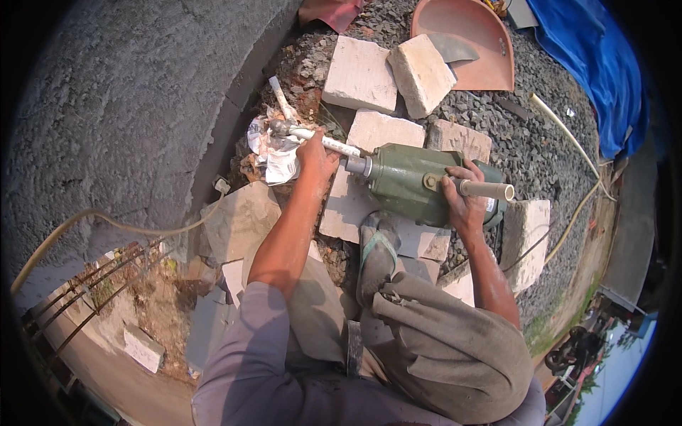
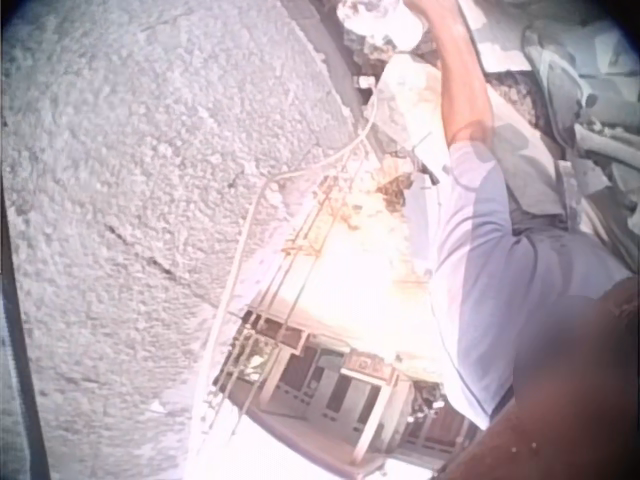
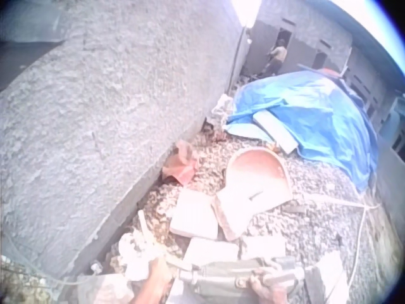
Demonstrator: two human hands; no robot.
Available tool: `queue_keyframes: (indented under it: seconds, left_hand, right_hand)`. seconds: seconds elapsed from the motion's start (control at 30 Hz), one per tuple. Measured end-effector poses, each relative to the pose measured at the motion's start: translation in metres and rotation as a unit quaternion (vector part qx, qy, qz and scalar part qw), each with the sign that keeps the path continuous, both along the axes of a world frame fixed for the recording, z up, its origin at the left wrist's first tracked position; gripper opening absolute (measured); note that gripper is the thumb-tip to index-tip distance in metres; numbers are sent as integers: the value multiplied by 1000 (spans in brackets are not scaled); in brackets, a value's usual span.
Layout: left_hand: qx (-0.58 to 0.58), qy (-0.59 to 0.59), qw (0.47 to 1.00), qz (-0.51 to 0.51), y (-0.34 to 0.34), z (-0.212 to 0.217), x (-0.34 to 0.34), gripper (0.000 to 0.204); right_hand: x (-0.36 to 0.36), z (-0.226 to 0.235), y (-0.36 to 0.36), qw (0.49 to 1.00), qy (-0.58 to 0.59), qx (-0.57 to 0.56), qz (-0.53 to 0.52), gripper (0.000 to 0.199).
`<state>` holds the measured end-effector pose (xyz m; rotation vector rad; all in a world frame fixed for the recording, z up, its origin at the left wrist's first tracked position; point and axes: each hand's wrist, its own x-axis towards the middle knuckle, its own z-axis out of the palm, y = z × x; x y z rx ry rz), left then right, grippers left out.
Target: The person coils a yellow cable and walks across a construction site. They then pick up a green water pump and attach a white PVC pipe to its outlet, securing the connection by hand.
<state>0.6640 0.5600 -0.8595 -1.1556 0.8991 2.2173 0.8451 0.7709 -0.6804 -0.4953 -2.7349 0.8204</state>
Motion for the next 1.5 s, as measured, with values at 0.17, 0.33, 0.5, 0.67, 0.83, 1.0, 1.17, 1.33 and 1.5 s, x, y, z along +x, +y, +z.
queue_keyframes:
  seconds: [0.17,0.33,0.5,0.67,0.83,1.0,1.17,1.33,1.5]
  left_hand:
    - [-20,21,999,-18,-3,14,-4,33]
    - [-29,64,997,-26,-12,40,1,26]
    - [-57,111,992,-28,-18,68,-3,23]
    - [-10,66,997,32,-22,95,3,17]
    - [22,99,994,48,-31,98,-8,21]
    - [17,121,989,81,-21,116,-23,19]
    - [-4,121,988,94,-19,120,-19,19]
    - [-20,111,986,122,-12,122,-17,21]
    - [-21,121,985,125,-14,118,-14,20]
  right_hand:
    - [3,-9,5,1000,27,-10,9,25]
    - [3,-6,1,1000,25,-15,7,24]
    - [3,-8,3,999,31,-16,16,25]
    - [4,-7,3,999,25,-23,8,24]
    - [3,-3,2,1000,14,-21,8,24]
    - [3,-4,3,1000,-9,16,-4,25]
    - [0,-6,3,1000,4,-22,-7,24]
    - [4,-9,5,999,27,-25,5,25]
    - [4,-9,4,999,32,-40,0,25]
